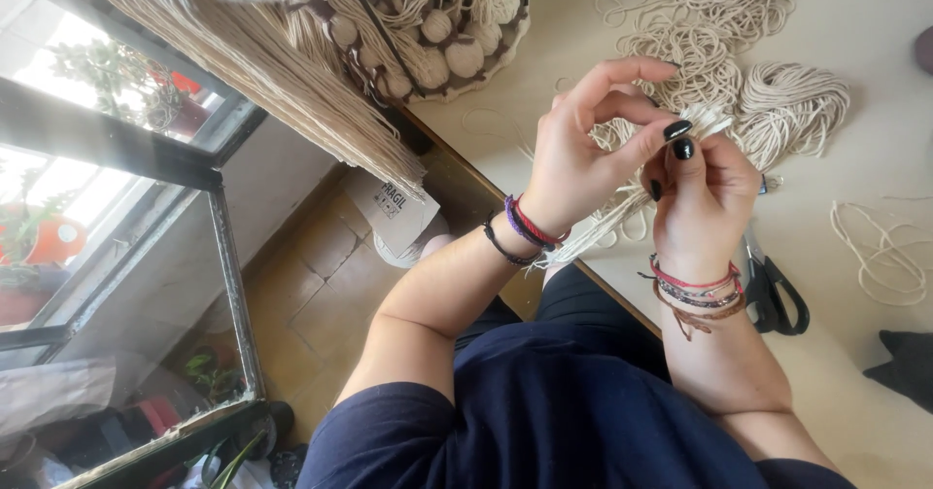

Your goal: The person is tying individual macrame cords onto a circular metal frame to create a decorative wall hanging.

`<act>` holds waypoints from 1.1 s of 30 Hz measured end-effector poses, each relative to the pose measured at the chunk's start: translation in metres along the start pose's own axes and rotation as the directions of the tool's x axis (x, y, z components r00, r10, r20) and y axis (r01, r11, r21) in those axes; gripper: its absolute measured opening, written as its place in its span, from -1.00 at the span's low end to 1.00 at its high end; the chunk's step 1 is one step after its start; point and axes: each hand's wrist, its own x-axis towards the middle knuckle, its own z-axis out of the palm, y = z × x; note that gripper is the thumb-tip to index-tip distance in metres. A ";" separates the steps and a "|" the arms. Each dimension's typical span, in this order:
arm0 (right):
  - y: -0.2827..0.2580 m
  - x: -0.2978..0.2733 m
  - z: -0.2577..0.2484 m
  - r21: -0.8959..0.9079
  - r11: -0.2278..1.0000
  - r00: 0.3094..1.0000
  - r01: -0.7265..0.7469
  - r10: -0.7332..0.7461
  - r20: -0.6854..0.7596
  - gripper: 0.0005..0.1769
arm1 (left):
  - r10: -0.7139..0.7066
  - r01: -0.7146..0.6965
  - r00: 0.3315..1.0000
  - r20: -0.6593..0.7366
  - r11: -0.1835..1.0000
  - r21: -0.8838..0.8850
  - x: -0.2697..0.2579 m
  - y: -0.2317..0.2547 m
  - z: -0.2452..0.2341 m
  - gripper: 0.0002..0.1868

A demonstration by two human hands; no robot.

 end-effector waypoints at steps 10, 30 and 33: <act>-0.012 -0.003 -0.026 -0.164 0.986 0.997 -0.006 0.018 0.070 -0.89 | 0.005 -0.046 0.869 0.495 0.996 0.070 -0.011 -0.086 -0.020 -0.50; 0.002 -0.017 -0.092 -0.326 0.907 0.950 -0.265 0.304 0.074 -0.89 | 0.075 -0.294 0.817 0.572 0.907 0.301 0.012 -0.068 -0.003 -0.86; 0.012 -0.014 -0.068 -0.427 0.902 0.985 -0.059 0.122 0.122 -0.75 | 0.091 -0.322 0.793 0.602 0.902 0.287 0.011 -0.075 -0.003 -0.93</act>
